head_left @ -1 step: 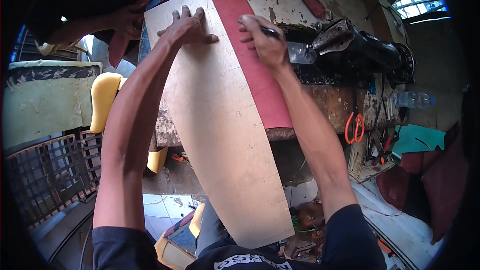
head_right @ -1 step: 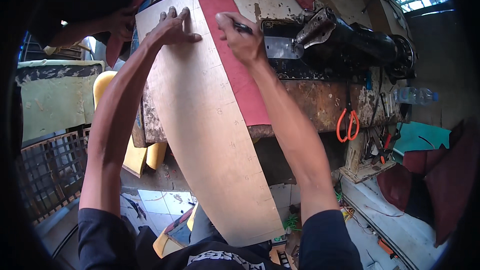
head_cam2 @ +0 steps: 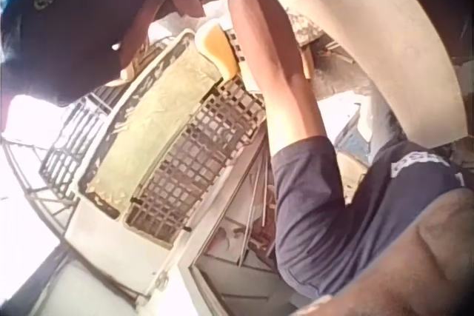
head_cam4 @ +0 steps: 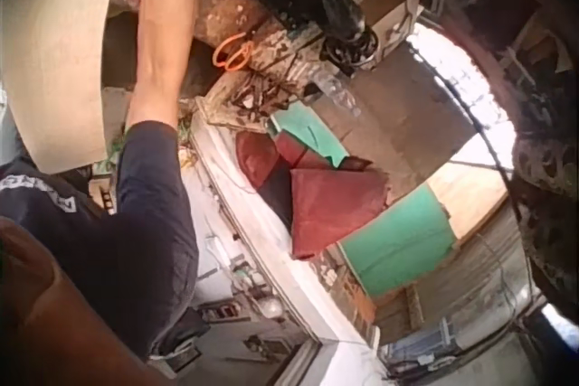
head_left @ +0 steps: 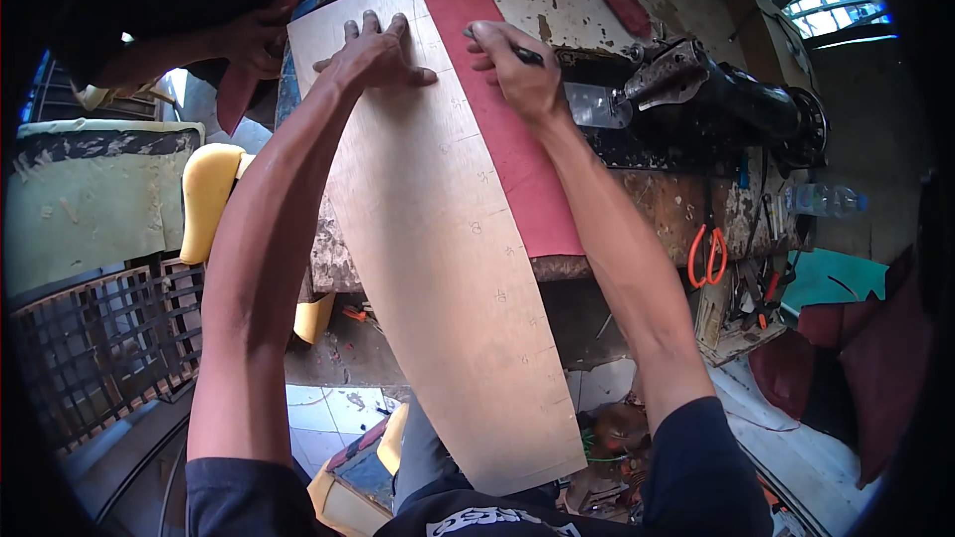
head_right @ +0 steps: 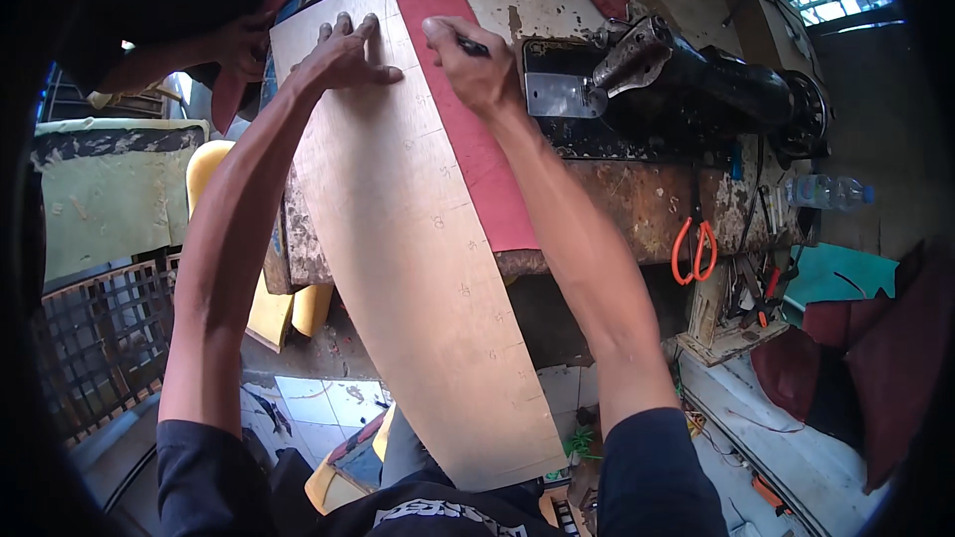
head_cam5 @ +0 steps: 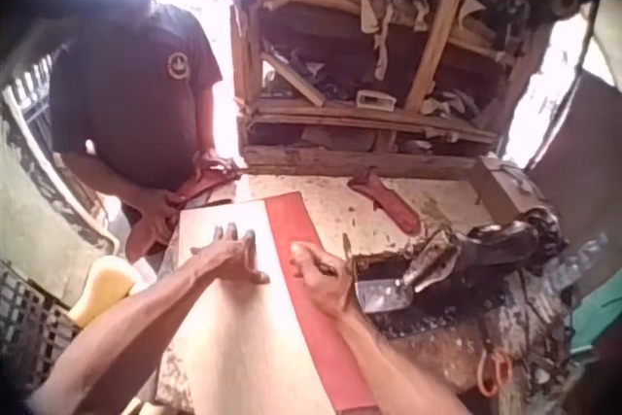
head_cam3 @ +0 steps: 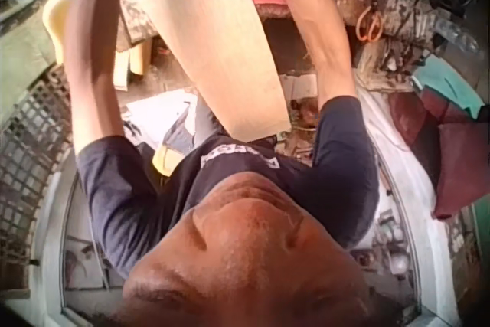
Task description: The person places a wooden template onto a piece of red fabric, traces around the template with a pen, and then uses shears to cut the red fabric along the marked lines before carrying a bundle toward a couch.
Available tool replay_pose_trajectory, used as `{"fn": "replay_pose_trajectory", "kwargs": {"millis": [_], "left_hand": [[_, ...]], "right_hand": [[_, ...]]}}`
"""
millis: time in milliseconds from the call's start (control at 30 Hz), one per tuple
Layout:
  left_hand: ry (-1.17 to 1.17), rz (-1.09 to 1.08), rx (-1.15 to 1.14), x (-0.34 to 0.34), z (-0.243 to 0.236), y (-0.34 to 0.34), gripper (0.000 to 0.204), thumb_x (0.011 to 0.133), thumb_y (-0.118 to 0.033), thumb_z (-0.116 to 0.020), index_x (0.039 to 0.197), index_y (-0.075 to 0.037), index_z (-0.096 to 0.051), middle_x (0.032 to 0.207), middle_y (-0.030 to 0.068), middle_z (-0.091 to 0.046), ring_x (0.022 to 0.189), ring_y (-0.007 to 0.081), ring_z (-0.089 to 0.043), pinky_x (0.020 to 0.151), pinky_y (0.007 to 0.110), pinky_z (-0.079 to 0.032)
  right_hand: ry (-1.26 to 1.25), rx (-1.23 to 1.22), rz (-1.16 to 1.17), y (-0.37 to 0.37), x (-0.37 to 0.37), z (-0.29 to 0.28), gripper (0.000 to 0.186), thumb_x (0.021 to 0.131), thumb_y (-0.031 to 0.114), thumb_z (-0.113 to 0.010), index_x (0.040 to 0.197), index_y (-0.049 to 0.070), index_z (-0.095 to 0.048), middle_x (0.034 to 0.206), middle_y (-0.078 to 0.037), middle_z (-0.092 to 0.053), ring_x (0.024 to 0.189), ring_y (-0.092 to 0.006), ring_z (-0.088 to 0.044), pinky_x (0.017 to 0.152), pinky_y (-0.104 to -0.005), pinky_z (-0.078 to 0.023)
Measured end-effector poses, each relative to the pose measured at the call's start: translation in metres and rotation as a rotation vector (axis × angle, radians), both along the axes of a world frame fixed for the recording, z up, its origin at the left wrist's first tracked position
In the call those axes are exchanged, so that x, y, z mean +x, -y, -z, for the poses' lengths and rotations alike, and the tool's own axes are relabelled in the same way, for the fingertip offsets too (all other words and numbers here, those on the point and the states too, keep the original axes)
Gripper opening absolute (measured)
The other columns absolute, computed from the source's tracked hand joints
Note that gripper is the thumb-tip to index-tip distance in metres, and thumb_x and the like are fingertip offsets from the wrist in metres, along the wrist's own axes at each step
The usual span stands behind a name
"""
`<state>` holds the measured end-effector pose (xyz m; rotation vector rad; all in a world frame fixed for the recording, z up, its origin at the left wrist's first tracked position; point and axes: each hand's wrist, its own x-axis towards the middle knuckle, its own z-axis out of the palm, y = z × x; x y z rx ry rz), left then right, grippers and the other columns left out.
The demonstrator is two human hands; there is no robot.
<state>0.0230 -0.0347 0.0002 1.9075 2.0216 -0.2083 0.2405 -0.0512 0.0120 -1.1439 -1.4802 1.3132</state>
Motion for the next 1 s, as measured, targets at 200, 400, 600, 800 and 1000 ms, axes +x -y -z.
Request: {"fn": "replay_pose_trajectory", "kwargs": {"millis": [200,400,600,800,1000], "left_hand": [[0.024,-0.121,-0.044,0.009,-0.009,0.012,0.121,0.064,-0.07,-0.08,0.159,-0.02,-0.023,0.163,0.0245,-0.014,0.149,0.0494,-0.014,0.096,0.085,-0.029],[0.054,-0.139,-0.064,0.008,-0.018,0.013,0.122,0.063,-0.069,-0.082,0.159,-0.021,-0.024,0.163,0.022,-0.015,0.15,0.0471,-0.013,0.099,0.085,-0.026],[0.062,-0.16,-0.056,0.004,-0.013,0.011,0.124,0.062,-0.07,-0.082,0.159,-0.021,-0.022,0.164,0.0224,-0.014,0.15,0.0467,-0.011,0.1,0.084,-0.024],[0.074,-0.147,-0.056,0.009,-0.013,0.009,0.124,0.062,-0.07,-0.081,0.159,-0.021,-0.022,0.163,0.0234,-0.013,0.15,0.0474,-0.011,0.099,0.085,-0.024],[0.071,-0.182,-0.065,0.008,-0.014,0.01,0.117,0.064,-0.066,-0.083,0.158,-0.025,-0.025,0.164,0.0184,-0.014,0.151,0.0452,-0.009,0.103,0.083,-0.023]], "right_hand": [[0.076,0.233,0.122,-0.067,-0.049,0.062,0.035,0.088,0.03,-0.063,0.11,0.005,-0.073,0.091,-0.013,-0.075,0.089,-0.0208,-0.072,0.082,-0.0313,-0.055],[0.205,0.215,0.048,-0.115,-0.077,0.061,0.039,0.085,0.04,-0.065,0.114,0.016,-0.075,0.098,-0.013,-0.075,0.093,-0.0249,-0.072,0.084,-0.0347,-0.056],[0.506,0.243,0.041,-0.121,-0.089,0.049,0.044,0.086,0.051,-0.062,0.121,0.027,-0.072,0.11,-0.011,-0.074,0.101,-0.0283,-0.07,0.09,-0.0365,-0.053],[0.53,0.285,-0.074,-0.132,-0.086,0.045,0.048,0.085,0.051,-0.063,0.121,0.021,-0.072,0.115,-0.013,-0.073,0.108,-0.0291,-0.069,0.095,-0.0359,-0.052],[0.468,0.333,-0.049,-0.137,-0.09,0.05,0.043,0.088,0.044,-0.064,0.12,0.015,-0.073,0.112,-0.014,-0.073,0.104,-0.0267,-0.07,0.093,-0.0341,-0.053]]}}
